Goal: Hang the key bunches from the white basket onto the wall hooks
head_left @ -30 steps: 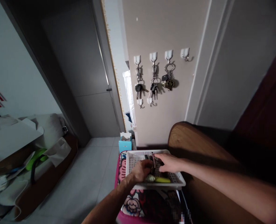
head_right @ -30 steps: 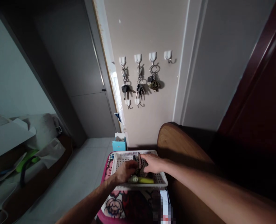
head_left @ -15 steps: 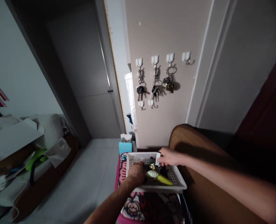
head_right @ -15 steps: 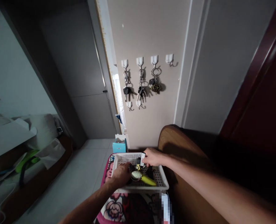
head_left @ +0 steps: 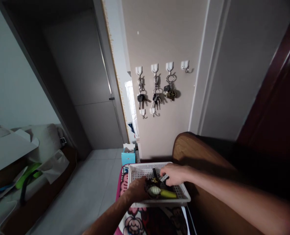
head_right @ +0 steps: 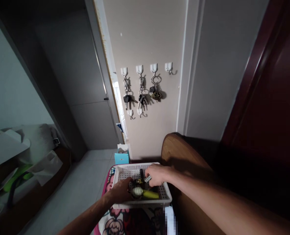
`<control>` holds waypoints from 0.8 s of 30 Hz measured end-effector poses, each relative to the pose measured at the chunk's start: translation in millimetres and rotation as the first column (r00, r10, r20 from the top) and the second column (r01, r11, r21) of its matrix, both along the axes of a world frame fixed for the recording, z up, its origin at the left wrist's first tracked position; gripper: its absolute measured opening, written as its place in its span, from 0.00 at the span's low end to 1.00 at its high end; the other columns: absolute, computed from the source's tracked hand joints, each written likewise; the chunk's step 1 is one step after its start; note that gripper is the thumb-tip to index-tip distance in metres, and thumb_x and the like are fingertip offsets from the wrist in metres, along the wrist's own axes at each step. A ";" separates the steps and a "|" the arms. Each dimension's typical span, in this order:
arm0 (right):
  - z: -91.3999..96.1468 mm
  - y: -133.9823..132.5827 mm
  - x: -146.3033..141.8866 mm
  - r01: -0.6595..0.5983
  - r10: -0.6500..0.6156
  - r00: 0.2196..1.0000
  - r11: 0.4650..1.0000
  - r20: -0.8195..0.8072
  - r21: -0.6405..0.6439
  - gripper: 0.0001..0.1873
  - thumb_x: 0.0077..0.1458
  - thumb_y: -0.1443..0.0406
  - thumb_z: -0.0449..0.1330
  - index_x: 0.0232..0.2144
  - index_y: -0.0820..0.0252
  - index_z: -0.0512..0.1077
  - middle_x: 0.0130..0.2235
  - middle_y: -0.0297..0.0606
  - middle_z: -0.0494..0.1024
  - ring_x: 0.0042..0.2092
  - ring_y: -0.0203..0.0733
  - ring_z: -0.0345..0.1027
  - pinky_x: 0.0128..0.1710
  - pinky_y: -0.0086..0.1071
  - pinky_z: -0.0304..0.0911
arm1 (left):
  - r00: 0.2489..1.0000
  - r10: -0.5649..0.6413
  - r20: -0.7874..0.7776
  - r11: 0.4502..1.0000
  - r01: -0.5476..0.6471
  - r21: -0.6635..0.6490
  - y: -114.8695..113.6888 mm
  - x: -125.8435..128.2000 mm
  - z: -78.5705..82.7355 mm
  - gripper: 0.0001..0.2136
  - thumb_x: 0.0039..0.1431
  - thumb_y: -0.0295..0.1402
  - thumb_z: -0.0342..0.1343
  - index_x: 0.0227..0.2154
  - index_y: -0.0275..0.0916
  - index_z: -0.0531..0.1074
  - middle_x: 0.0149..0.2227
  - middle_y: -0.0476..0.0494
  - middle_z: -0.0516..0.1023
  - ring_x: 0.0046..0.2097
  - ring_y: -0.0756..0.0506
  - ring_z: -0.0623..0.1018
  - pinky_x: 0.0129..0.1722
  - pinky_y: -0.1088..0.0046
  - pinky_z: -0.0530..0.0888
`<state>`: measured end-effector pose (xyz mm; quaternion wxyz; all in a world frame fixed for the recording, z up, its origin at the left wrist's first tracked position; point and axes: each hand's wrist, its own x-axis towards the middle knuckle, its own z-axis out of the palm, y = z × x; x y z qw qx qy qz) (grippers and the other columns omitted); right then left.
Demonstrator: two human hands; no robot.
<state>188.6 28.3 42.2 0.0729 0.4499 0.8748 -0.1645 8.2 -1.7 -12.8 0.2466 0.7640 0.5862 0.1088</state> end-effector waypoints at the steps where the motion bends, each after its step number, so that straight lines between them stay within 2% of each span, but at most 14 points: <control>1: -0.4 -1.0 -1.9 -0.026 0.025 0.999 1.000 -0.020 -0.016 0.22 0.30 0.63 0.53 0.35 0.58 0.66 0.33 0.38 0.69 0.32 0.39 0.60 0.26 0.27 0.54 | 1.000 0.009 0.009 1.000 -0.009 -0.005 1.4 0.1 -0.5 0.23 0.27 0.37 0.56 0.34 0.38 0.64 0.29 0.43 0.70 0.31 0.44 0.68 0.26 0.75 0.62; 4: -2.7 -5.9 -6.9 -0.092 0.094 0.995 0.995 0.036 -0.049 0.27 0.28 0.56 0.54 0.36 0.59 0.65 0.32 0.39 0.69 0.31 0.40 0.61 0.25 0.28 0.54 | 0.998 0.055 0.015 0.998 -0.054 -0.026 5.1 0.3 -3.6 0.20 0.26 0.36 0.56 0.29 0.37 0.66 0.26 0.46 0.70 0.27 0.47 0.68 0.23 0.77 0.60; 8: -7.6 -12.3 -8.8 -0.091 0.096 0.983 0.995 0.156 -0.040 0.26 0.27 0.53 0.54 0.30 0.63 0.68 0.28 0.41 0.69 0.29 0.42 0.61 0.21 0.28 0.52 | 1.000 0.002 0.019 1.000 -0.002 -0.007 4.1 -0.2 -5.6 0.15 0.29 0.37 0.55 0.26 0.36 0.67 0.24 0.47 0.70 0.26 0.48 0.67 0.22 0.78 0.59; 12: -14.3 -14.0 -9.5 -0.110 0.112 0.982 0.994 0.152 -0.020 0.25 0.31 0.53 0.51 0.30 0.65 0.68 0.28 0.42 0.69 0.28 0.42 0.61 0.20 0.28 0.51 | 0.998 -0.027 0.065 1.000 0.028 -0.001 1.3 0.7 -5.6 0.17 0.29 0.35 0.55 0.28 0.36 0.66 0.24 0.46 0.70 0.25 0.49 0.67 0.22 0.78 0.59; 17: -21.1 -12.5 -11.7 -0.088 0.087 0.986 0.996 0.140 -0.001 0.25 0.33 0.53 0.50 0.30 0.66 0.69 0.28 0.43 0.70 0.28 0.41 0.61 0.20 0.27 0.51 | 0.981 0.031 0.189 0.996 -0.015 -0.082 6.2 6.2 -1.2 0.15 0.29 0.30 0.55 0.28 0.36 0.67 0.22 0.49 0.69 0.24 0.52 0.65 0.20 0.80 0.59; 21: -9.5 -9.5 -12.0 -0.119 0.115 0.981 0.993 0.156 0.019 0.20 0.36 0.56 0.50 0.28 0.66 0.70 0.25 0.42 0.70 0.25 0.39 0.61 0.17 0.26 0.48 | 0.955 0.117 0.273 0.990 -0.091 -0.108 13.1 7.9 12.7 0.15 0.29 0.25 0.53 0.28 0.36 0.67 0.21 0.52 0.67 0.22 0.54 0.64 0.18 0.83 0.58; 24: 4.1 -2.1 -9.3 -0.098 0.093 0.986 0.995 0.138 0.031 0.18 0.38 0.59 0.49 0.27 0.66 0.70 0.25 0.42 0.70 0.24 0.37 0.60 0.17 0.25 0.47 | 0.903 0.186 0.387 0.981 -0.152 -0.116 20.2 3.6 21.6 0.13 0.31 0.25 0.53 0.27 0.36 0.67 0.21 0.52 0.67 0.21 0.55 0.64 0.19 0.83 0.59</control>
